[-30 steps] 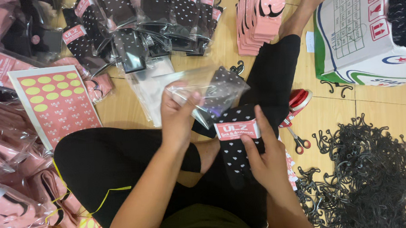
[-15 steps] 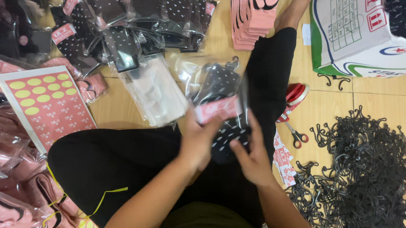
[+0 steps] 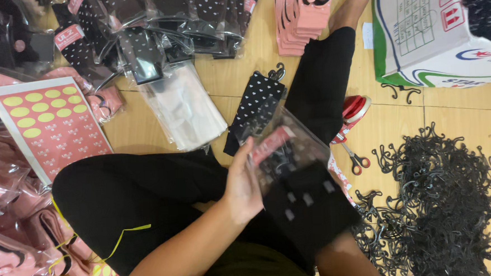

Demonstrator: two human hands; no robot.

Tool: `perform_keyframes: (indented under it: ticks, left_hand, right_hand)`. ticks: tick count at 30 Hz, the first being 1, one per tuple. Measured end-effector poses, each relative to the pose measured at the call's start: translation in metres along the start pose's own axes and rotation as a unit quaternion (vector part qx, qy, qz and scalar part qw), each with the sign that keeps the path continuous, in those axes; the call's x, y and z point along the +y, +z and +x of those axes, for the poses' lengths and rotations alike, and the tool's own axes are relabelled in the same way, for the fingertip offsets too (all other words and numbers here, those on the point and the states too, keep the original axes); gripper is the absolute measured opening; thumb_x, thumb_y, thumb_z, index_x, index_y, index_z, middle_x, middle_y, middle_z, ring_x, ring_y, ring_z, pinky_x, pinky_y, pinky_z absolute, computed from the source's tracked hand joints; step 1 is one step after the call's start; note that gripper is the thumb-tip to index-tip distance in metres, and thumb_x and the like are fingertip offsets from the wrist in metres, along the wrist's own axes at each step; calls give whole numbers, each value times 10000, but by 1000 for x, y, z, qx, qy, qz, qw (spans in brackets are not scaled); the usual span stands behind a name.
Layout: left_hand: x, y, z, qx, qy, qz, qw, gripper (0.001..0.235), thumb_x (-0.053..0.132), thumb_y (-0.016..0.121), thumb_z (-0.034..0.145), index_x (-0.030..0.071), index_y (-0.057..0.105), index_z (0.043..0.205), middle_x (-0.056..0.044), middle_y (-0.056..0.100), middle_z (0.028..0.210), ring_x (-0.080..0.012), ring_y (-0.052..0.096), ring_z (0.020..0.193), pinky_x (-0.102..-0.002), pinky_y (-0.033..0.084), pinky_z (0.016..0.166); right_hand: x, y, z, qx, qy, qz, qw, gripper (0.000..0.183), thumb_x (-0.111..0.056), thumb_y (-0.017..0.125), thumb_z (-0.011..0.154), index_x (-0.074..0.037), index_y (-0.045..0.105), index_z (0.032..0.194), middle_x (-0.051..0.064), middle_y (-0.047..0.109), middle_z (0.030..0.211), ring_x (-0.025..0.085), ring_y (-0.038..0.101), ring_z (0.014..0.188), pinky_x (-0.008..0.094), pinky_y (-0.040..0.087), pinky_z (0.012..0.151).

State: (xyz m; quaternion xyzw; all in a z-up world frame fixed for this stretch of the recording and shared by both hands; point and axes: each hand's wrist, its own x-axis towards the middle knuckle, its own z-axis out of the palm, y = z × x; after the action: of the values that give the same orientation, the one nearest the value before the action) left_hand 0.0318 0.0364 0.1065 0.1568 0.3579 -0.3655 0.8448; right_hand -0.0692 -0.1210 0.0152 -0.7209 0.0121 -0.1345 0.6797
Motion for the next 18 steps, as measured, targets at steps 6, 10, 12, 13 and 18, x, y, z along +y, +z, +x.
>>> perform_keyframes:
  ticks: [6,10,12,13,18]
  left_hand:
    - [42,-40,43,-106,-31,3,994,298,251,776,959,50,774,1179,-140,824,1068,-264,802,906,-414,656,864]
    - [23,-46,40,-75,65,147,984,400,66,780,904,46,714,1298,-154,804,1074,-266,773,883,-396,634,828]
    - [8,-53,33,-195,233,479,824,522,198,838,913,91,656,1391,-76,775,1356,-181,725,1252,-351,533,1143]
    - [3,-52,30,-198,228,482,823,522,198,838,913,91,656,1391,-76,775,1356,-181,725,1252,-351,533,1143]
    - [-4,-50,28,-203,329,621,682,386,163,772,953,114,639,1312,-32,790,1176,-157,739,1065,-312,561,950]
  right_hand:
    - [-122,12,28,-193,-77,-133,969,256,-310,650,1034,-201,681,805,-68,562,664,151,493,580,336,354,604]
    - [-117,-5,35,-81,-88,66,991,583,-701,655,1130,-151,755,964,-21,729,854,174,663,770,345,503,794]
    - [-123,-13,58,82,-70,-224,969,195,-136,552,1101,-35,611,1257,113,628,1167,204,596,1049,317,479,949]
    - [-126,-13,70,87,-68,-226,968,195,-136,552,1101,-35,611,1257,113,628,1167,204,596,1049,317,479,949]
    - [-114,-13,71,-9,-60,-478,876,503,-393,741,1028,-155,667,1464,17,787,1225,270,693,1253,507,425,1246]
